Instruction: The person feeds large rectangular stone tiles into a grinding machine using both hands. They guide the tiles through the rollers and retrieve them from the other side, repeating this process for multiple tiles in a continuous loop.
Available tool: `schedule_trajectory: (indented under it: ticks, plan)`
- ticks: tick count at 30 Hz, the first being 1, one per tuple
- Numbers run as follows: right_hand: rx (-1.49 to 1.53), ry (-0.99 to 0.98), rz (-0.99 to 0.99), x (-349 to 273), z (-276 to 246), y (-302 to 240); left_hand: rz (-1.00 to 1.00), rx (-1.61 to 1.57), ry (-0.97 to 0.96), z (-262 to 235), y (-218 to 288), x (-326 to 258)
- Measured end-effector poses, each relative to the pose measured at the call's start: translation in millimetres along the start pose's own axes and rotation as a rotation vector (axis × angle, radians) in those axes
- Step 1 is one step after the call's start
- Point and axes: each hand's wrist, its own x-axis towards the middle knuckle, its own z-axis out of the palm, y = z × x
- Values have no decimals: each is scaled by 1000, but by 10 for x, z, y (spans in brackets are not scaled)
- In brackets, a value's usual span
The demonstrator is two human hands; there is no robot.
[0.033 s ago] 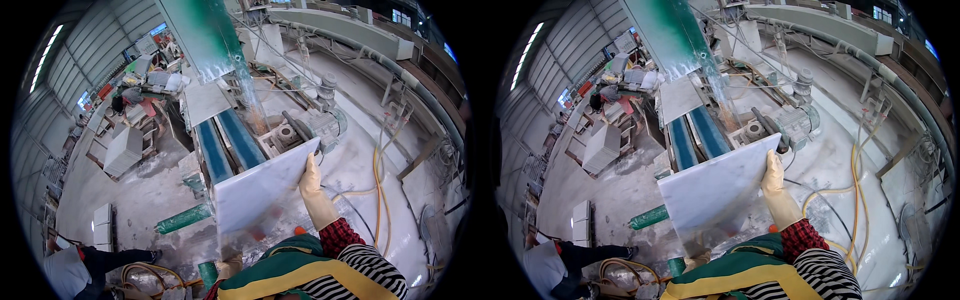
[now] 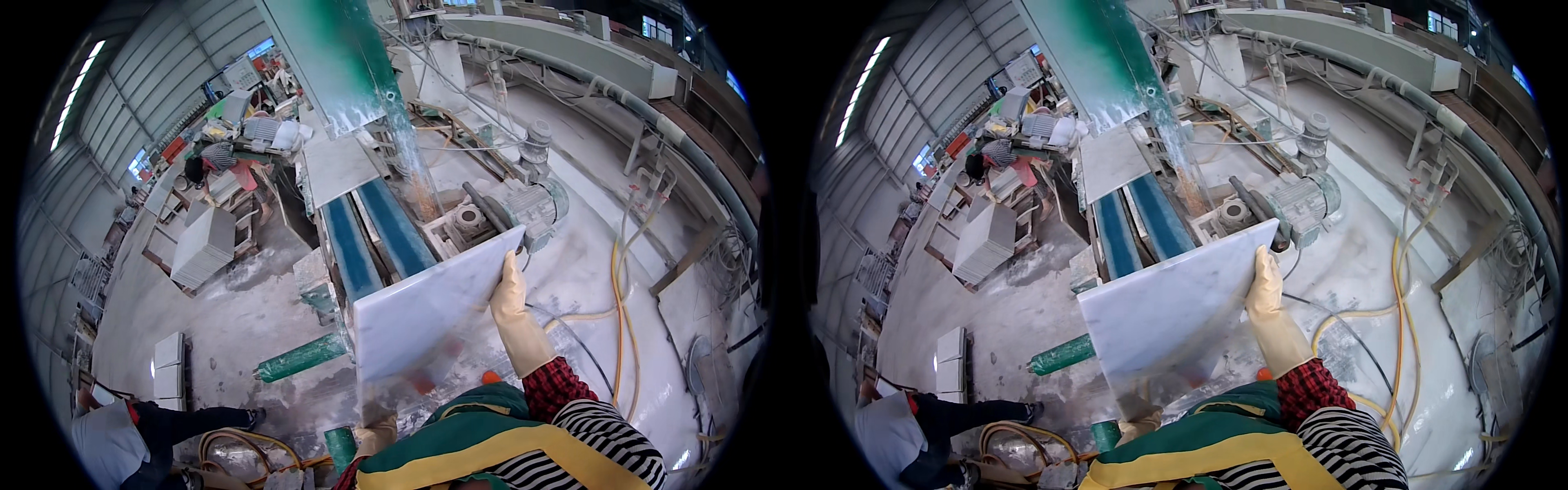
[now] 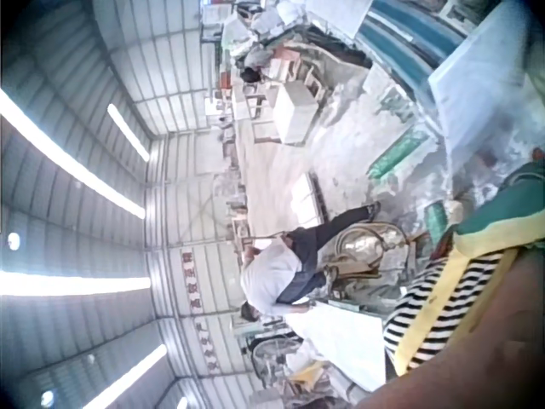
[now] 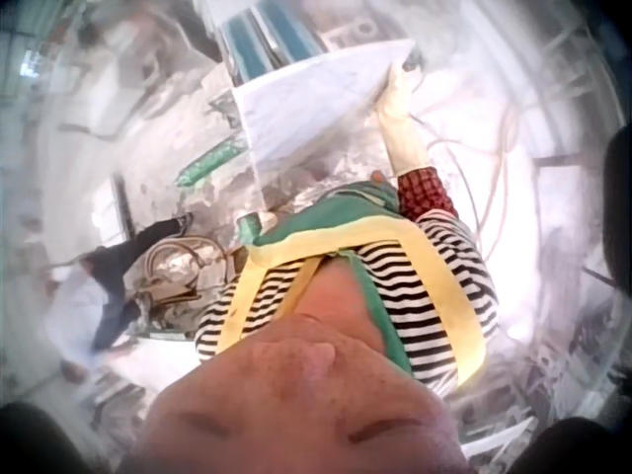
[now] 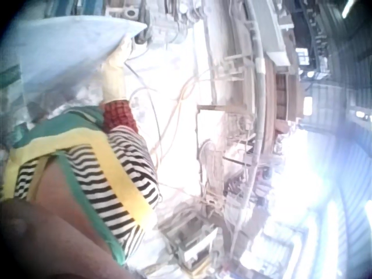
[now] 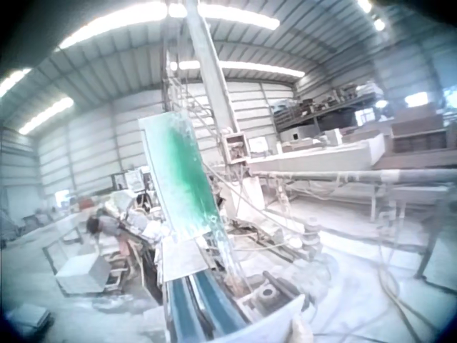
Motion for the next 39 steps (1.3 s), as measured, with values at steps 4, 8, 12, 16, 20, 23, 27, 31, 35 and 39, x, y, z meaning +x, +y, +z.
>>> schedule_trajectory:
  ticks: [4,8,12,16,20,23,27,31,35,39]
  plan:
    - [8,1,19,5,-47,69,-1,13,13,-99,26,10]
    - [23,15,28,37,-107,126,-9,31,14,-169,8,6]
    - [36,77,112,133,-235,167,-44,82,10,-253,-12,77]
    - [166,116,125,270,-403,335,-67,159,34,-571,59,80]
    - [253,97,117,56,-380,114,-79,251,78,-920,153,150]
    - [286,269,105,24,-627,56,-116,335,71,-1043,106,282]
    - [199,362,111,-119,-1007,20,-171,446,77,-1128,103,448]
    - [244,503,-34,-200,-1055,-175,-194,539,70,-1116,62,611]
    - [250,432,-49,-145,-1457,-178,-206,608,66,-1054,-71,702]
    - [278,459,-65,-112,-1838,-193,-205,673,55,-952,-258,745]
